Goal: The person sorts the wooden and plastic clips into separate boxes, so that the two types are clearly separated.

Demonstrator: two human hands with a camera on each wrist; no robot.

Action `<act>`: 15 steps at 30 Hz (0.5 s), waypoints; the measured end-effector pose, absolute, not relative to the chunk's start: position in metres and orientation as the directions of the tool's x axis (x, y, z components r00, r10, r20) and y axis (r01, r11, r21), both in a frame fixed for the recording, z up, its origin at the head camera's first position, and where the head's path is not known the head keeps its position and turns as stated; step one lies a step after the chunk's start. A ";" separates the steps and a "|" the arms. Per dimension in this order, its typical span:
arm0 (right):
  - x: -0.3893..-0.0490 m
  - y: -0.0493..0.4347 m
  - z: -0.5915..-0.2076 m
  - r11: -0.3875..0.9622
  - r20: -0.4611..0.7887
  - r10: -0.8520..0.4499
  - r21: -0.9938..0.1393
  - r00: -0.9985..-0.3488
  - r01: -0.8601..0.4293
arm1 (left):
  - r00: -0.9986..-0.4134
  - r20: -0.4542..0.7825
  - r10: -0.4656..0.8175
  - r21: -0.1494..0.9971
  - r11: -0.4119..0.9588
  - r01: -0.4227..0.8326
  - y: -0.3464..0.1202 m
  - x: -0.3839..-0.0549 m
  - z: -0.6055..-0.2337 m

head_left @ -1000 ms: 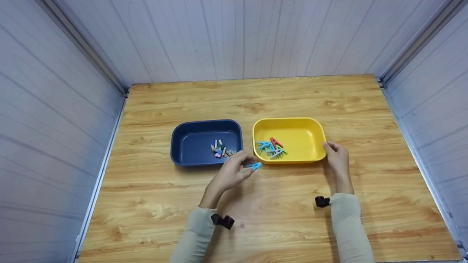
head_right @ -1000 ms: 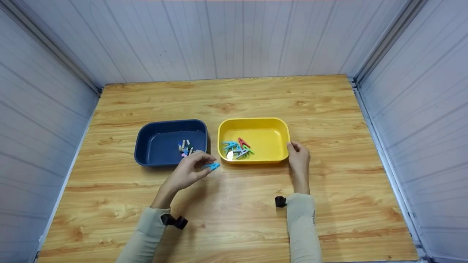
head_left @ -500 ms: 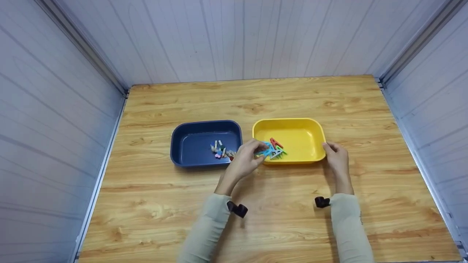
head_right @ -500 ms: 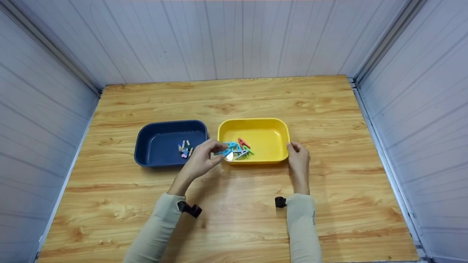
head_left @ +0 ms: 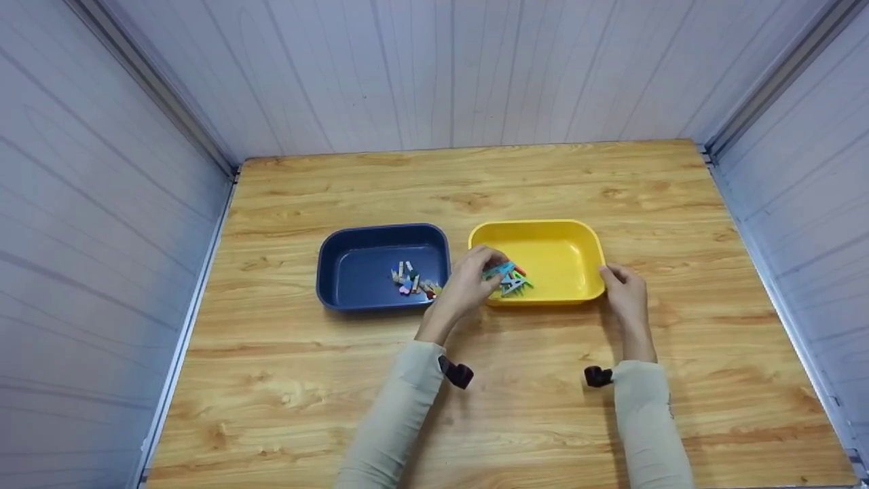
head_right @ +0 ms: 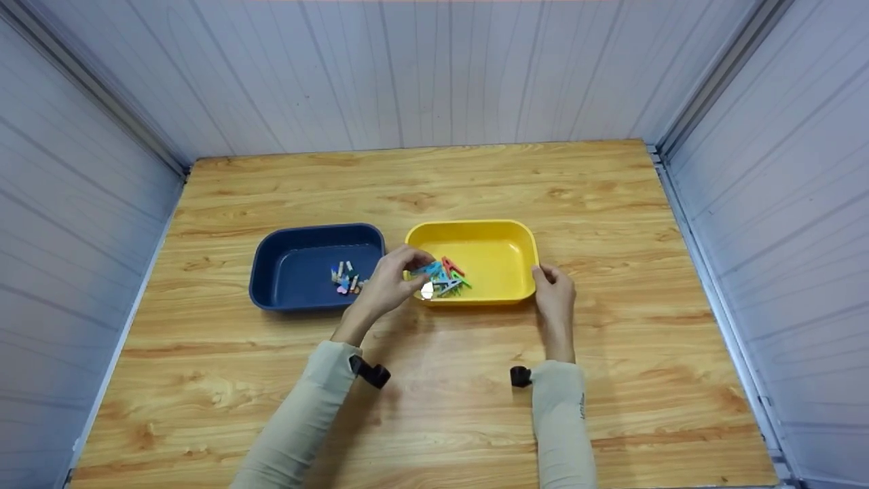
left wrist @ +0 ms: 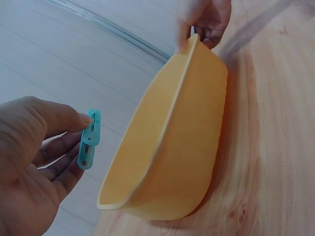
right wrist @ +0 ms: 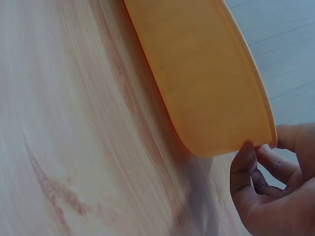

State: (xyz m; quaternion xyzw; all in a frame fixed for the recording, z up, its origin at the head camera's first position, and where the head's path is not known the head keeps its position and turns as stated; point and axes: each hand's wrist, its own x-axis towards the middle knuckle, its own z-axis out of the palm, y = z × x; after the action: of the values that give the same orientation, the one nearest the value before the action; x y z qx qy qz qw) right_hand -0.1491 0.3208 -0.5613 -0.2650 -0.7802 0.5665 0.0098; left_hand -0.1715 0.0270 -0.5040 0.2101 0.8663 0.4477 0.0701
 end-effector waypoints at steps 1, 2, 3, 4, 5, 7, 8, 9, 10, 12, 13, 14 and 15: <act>-0.149 0.321 -0.561 0.220 -0.284 0.422 -0.889 -0.861 0.401 | -0.903 0.071 0.424 0.802 0.514 0.304 0.028 -0.173 -0.505; -0.149 0.321 -0.561 0.220 -0.285 0.421 -0.889 -0.861 0.402 | -0.903 0.076 0.423 0.799 0.515 0.309 0.029 -0.174 -0.506; -0.149 0.321 -0.562 0.220 -0.285 0.421 -0.889 -0.861 0.402 | -0.903 0.078 0.422 0.798 0.517 0.311 0.030 -0.175 -0.508; -0.149 0.321 -0.562 0.220 -0.286 0.421 -0.889 -0.861 0.403 | -0.903 0.078 0.422 0.794 0.522 0.312 0.031 -0.176 -0.509; -0.149 0.321 -0.562 0.220 -0.286 0.424 -0.888 -0.859 0.404 | -0.904 0.076 0.421 0.789 0.529 0.313 0.033 -0.177 -0.510; -0.149 0.320 -0.563 0.214 -0.291 0.424 -0.888 -0.858 0.407 | -0.903 0.072 0.423 0.779 0.542 0.316 0.036 -0.179 -0.511; -0.149 0.320 -0.562 0.218 -0.290 0.427 -0.886 -0.856 0.409 | -0.903 0.065 0.425 0.772 0.552 0.316 0.037 -0.181 -0.511; -0.149 0.320 -0.562 0.218 -0.291 0.430 -0.885 -0.854 0.412 | -0.902 0.061 0.427 0.765 0.560 0.317 0.039 -0.182 -0.512; -0.150 0.320 -0.562 0.220 -0.291 0.433 -0.884 -0.853 0.413 | -0.901 0.061 0.430 0.757 0.568 0.323 0.041 -0.183 -0.512; -0.150 0.320 -0.561 0.222 -0.295 0.435 -0.881 -0.851 0.418 | -0.895 0.070 0.440 0.742 0.577 0.341 0.044 -0.186 -0.512; -0.150 0.319 -0.561 0.218 -0.296 0.434 -0.882 -0.851 0.419 | -0.892 0.076 0.445 0.733 0.582 0.353 0.045 -0.188 -0.513; -0.150 0.319 -0.560 0.217 -0.298 0.433 -0.882 -0.851 0.419 | -0.890 0.082 0.449 0.728 0.583 0.362 0.047 -0.189 -0.513; -0.150 0.320 -0.560 0.215 -0.300 0.432 -0.882 -0.850 0.421 | -0.888 0.086 0.452 0.724 0.584 0.368 0.048 -0.191 -0.514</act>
State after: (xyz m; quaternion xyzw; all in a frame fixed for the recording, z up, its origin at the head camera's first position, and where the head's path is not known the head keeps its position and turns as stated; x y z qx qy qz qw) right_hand -0.1496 0.3196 -0.5599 -0.2736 -0.7793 0.5637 0.0053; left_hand -0.1907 0.0475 -0.5136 0.2307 0.8882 0.3937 0.0537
